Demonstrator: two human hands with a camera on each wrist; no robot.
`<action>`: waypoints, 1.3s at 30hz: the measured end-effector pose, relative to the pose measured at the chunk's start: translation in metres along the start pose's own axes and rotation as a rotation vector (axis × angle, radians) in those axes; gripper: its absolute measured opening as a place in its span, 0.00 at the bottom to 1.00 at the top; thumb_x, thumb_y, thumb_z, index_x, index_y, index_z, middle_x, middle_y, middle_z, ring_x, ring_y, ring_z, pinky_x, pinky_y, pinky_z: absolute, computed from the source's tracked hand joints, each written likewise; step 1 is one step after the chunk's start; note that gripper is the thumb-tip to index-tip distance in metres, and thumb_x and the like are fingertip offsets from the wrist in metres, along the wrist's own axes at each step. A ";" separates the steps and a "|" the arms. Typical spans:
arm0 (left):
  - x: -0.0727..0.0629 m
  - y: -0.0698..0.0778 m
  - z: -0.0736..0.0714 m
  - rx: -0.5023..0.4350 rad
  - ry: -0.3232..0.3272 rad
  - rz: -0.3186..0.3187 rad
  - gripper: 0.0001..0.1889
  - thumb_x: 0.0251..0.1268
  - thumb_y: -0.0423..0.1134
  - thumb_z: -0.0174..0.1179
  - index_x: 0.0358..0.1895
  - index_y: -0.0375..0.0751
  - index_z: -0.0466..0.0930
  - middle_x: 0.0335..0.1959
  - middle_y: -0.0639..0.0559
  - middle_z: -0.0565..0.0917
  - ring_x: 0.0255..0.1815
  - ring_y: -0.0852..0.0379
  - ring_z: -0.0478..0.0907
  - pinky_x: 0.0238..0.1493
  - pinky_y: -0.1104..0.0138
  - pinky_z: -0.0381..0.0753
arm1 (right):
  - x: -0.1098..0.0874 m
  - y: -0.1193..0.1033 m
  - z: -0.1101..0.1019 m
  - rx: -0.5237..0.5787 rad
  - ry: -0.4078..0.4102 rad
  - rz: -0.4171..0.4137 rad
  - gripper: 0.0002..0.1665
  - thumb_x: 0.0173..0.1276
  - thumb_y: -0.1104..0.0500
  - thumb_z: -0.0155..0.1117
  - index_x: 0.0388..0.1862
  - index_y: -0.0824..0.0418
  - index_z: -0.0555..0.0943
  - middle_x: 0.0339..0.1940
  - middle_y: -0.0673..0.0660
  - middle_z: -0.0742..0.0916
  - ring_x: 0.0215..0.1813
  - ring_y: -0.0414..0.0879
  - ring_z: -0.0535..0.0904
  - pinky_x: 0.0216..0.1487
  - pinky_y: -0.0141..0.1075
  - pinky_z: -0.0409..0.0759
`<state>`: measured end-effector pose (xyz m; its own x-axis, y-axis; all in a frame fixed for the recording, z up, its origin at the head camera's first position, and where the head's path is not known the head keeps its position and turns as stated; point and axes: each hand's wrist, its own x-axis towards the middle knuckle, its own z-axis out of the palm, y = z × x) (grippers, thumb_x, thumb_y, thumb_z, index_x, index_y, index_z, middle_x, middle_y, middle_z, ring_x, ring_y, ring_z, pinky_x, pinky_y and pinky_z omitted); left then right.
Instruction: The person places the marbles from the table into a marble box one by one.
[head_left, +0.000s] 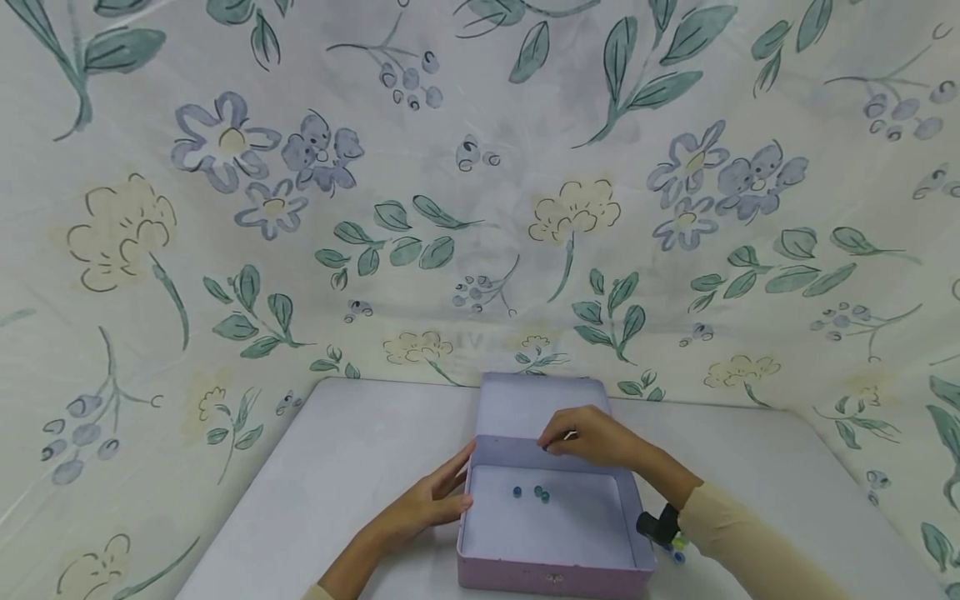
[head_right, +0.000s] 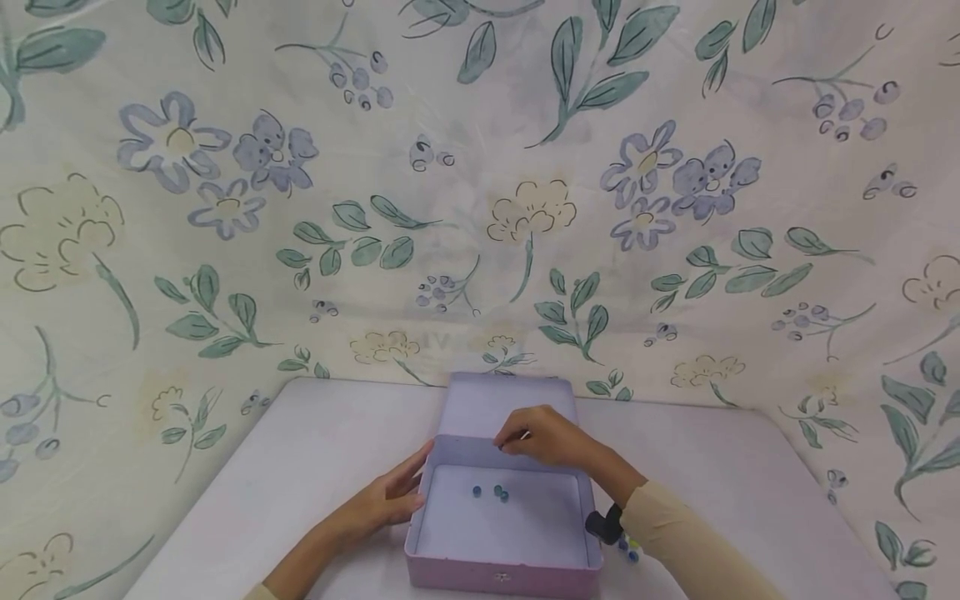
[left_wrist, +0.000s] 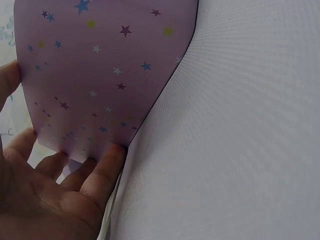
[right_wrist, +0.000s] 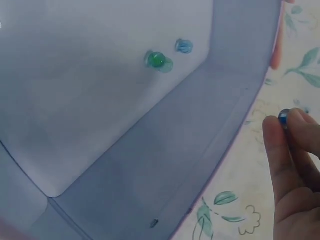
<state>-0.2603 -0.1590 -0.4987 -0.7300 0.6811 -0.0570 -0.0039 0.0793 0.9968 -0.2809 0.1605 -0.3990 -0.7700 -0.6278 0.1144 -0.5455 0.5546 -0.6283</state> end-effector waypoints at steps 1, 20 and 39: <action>0.000 0.000 0.000 0.000 0.001 -0.001 0.41 0.73 0.46 0.58 0.81 0.65 0.42 0.84 0.44 0.37 0.81 0.28 0.38 0.69 0.38 0.69 | 0.002 0.000 0.001 0.005 -0.004 -0.003 0.10 0.65 0.66 0.69 0.43 0.57 0.90 0.42 0.49 0.90 0.45 0.38 0.85 0.50 0.29 0.84; -0.001 -0.001 -0.001 -0.002 0.000 -0.009 0.42 0.73 0.47 0.58 0.82 0.64 0.42 0.84 0.43 0.37 0.81 0.28 0.39 0.69 0.38 0.69 | 0.018 0.004 0.041 -0.012 -0.076 -0.012 0.08 0.64 0.69 0.68 0.41 0.64 0.89 0.37 0.51 0.89 0.39 0.33 0.82 0.45 0.23 0.82; -0.003 -0.002 -0.002 -0.004 -0.009 0.002 0.42 0.73 0.48 0.58 0.82 0.64 0.41 0.84 0.45 0.37 0.81 0.29 0.39 0.69 0.39 0.69 | 0.020 0.016 0.061 -0.081 -0.119 0.032 0.07 0.64 0.69 0.69 0.38 0.61 0.90 0.37 0.50 0.90 0.37 0.31 0.81 0.40 0.23 0.82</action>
<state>-0.2595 -0.1626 -0.5004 -0.7235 0.6881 -0.0553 -0.0051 0.0748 0.9972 -0.2842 0.1234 -0.4539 -0.7454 -0.6666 0.0002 -0.5501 0.6149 -0.5651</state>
